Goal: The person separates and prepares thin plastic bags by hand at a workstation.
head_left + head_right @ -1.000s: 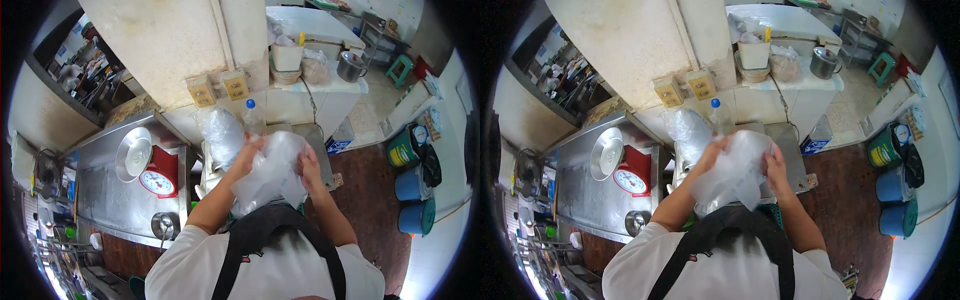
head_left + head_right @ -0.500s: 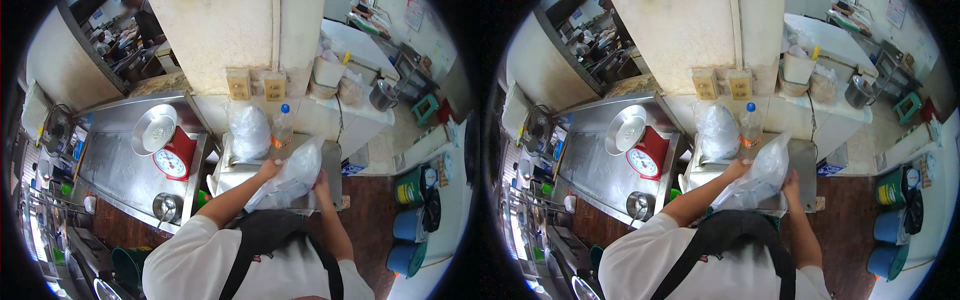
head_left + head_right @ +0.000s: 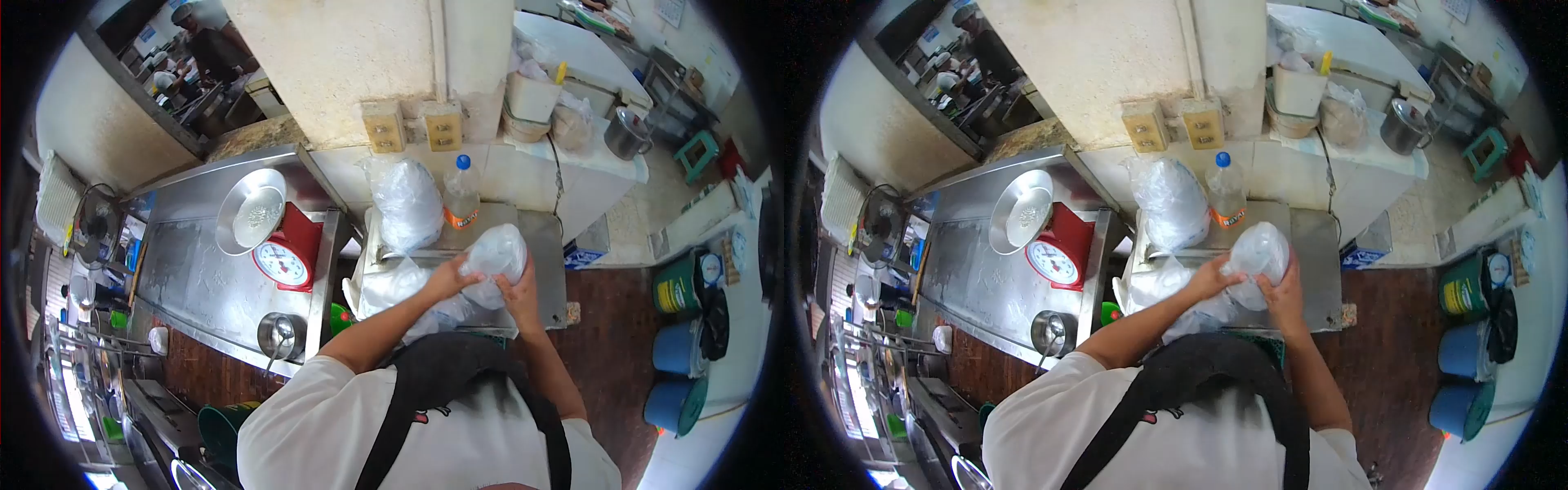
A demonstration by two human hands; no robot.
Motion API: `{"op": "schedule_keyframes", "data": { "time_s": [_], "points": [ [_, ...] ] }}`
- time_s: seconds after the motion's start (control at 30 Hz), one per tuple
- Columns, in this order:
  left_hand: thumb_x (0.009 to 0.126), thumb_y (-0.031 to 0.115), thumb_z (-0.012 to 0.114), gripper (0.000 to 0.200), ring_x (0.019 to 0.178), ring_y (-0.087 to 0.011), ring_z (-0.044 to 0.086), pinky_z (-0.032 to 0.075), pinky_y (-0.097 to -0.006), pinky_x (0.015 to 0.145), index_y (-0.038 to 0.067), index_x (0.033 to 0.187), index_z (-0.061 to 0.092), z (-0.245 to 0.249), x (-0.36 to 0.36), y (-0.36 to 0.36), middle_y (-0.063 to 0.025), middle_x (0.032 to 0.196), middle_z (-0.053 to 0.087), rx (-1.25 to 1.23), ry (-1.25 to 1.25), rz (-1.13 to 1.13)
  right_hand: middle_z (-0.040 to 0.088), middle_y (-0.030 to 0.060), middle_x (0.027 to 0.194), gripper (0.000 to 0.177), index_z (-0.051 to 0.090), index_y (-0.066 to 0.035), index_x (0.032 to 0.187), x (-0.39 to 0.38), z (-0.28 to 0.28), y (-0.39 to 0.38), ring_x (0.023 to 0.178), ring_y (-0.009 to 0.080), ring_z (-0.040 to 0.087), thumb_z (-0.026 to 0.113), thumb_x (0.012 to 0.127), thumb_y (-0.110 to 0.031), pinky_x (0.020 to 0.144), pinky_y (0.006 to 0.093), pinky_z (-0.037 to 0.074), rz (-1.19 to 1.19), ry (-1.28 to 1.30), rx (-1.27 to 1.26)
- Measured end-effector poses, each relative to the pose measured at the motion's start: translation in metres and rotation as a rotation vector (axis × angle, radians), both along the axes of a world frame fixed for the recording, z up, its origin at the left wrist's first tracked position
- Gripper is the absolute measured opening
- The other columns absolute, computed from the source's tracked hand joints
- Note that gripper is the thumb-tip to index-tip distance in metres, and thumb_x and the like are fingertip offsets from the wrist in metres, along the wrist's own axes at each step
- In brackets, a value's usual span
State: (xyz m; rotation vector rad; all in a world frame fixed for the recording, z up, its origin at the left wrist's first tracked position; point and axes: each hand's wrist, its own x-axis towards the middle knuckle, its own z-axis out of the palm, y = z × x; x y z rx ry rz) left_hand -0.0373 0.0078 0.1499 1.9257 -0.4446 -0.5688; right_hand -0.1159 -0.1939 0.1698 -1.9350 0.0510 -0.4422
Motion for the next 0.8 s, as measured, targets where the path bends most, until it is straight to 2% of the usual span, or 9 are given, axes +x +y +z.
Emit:
{"op": "schedule_keyframes", "data": {
  "time_s": [0.07,0.1,0.17,0.27,0.4,0.5,0.6,0.7,0.8],
  "points": [
    [0.08,0.04,0.079,0.075,0.105,-0.0309,0.065,0.048,-0.0393,0.096,0.005,0.139,0.048,0.02,0.015,0.009,-0.0195,0.125,0.062,-0.001,0.135,-0.103,0.047,0.0236,0.137,0.085,0.034,0.003,0.144,-0.005,0.025,-0.005,0.126,0.0386,0.048,0.079,0.079,-0.027,0.106,0.0447,0.039,0.013,0.081,-0.031],
    [0.077,0.038,0.083,0.075,0.108,-0.026,0.062,0.049,-0.0371,0.094,0.008,0.138,0.05,-0.007,0.023,0.012,-0.0158,0.124,0.062,-0.131,0.213,-0.016,0.048,0.0231,0.135,0.082,0.037,0.003,0.142,-0.01,0.039,-0.006,0.124,0.0383,0.05,0.079,0.079,-0.026,0.105,0.0443,0.04,-0.036,0.014,-0.088],
    [0.084,0.02,0.077,0.058,0.105,-0.0201,0.06,0.052,-0.0331,0.086,0.009,0.134,0.051,-0.012,0.038,0.026,-0.0096,0.12,0.06,-0.27,0.046,0.016,0.051,0.0222,0.13,0.076,0.041,0.003,0.139,-0.015,0.071,0.002,0.12,0.0377,0.052,0.079,0.078,-0.024,0.103,0.0435,0.041,-0.134,-0.126,-0.199],
    [0.088,0.003,0.068,0.044,0.103,-0.0181,0.061,0.05,-0.0324,0.093,0.008,0.129,0.052,0.101,0.018,0.028,-0.0075,0.118,0.06,-0.443,0.158,0.011,0.056,0.0198,0.122,0.066,0.047,0.003,0.133,-0.021,0.119,0.012,0.113,0.0355,0.055,0.077,0.08,-0.021,0.1,0.0424,0.042,-0.08,-0.269,-0.273],
    [0.088,-0.001,0.066,0.04,0.108,-0.0187,0.061,0.048,-0.0329,0.097,0.004,0.126,0.055,0.167,-0.01,0.014,-0.0092,0.12,0.061,-0.662,0.058,-0.148,0.063,0.0163,0.098,0.047,0.055,-0.001,0.125,-0.014,0.145,0.044,0.089,0.0287,0.062,0.072,0.084,-0.014,0.081,0.0388,0.049,0.148,-0.186,-0.193],
    [0.089,-0.003,0.063,0.032,0.101,-0.0158,0.064,0.049,-0.0314,0.094,0.001,0.121,0.06,0.157,-0.012,0.01,-0.0088,0.112,0.066,-0.441,-0.269,-0.005,0.064,0.0143,0.082,0.034,0.059,-0.002,0.117,-0.007,0.136,0.044,0.073,0.0244,0.063,0.07,0.086,-0.01,0.067,0.0356,0.049,0.1,-0.028,-0.134],
    [0.088,-0.004,0.062,0.028,0.09,-0.0126,0.065,0.052,-0.0266,0.081,0.002,0.115,0.065,0.146,-0.011,0.022,-0.0053,0.099,0.068,-0.525,0.013,0.144,0.064,0.0132,0.079,0.013,0.066,0.001,0.096,-0.007,0.144,0.032,0.067,0.023,0.062,0.069,0.086,-0.007,0.061,0.0315,0.048,-0.009,-0.135,-0.045],
    [0.088,-0.001,0.064,0.018,0.078,-0.0097,0.062,0.049,-0.0242,0.071,0.002,0.105,0.067,0.139,-0.007,0.032,-0.0015,0.088,0.068,-0.391,-0.062,0.219,0.064,0.0116,0.078,0.009,0.067,0.002,0.09,-0.008,0.149,0.034,0.065,0.0227,0.061,0.069,0.087,-0.006,0.061,0.0303,0.048,-0.023,-0.226,0.073],
    [0.088,0.002,0.065,0.01,0.076,-0.0076,0.059,0.046,-0.023,0.069,0.003,0.098,0.067,0.147,-0.01,0.03,-0.0001,0.083,0.066,-0.369,-0.105,0.194,0.065,0.0097,0.076,0.01,0.066,0.002,0.093,-0.007,0.135,0.027,0.065,0.0195,0.061,0.069,0.088,-0.007,0.062,0.0288,0.049,0.106,-0.125,-0.103]
  ]
}}
